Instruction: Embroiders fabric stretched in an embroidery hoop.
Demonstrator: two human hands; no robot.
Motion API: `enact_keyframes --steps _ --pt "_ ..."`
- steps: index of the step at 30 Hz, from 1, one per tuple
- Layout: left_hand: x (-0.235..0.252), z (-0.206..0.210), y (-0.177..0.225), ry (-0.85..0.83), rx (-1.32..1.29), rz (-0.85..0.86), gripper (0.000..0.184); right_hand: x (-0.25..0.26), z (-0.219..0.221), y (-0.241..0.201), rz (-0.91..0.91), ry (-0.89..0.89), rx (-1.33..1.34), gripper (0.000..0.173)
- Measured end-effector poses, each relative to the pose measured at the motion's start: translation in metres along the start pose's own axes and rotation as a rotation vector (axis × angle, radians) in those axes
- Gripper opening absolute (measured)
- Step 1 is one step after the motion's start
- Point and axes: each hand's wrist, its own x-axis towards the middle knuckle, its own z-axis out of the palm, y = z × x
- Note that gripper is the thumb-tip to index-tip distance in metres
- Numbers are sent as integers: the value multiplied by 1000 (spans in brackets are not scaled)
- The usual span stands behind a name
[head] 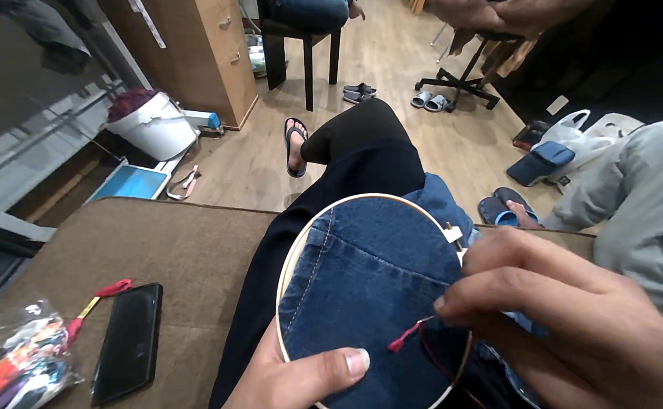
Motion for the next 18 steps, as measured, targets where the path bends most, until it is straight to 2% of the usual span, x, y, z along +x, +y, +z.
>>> enact_keyframes --steps 18 --pt "1 -5 -6 -34 21 17 39 -5 10 3 -107 -131 -59 16"
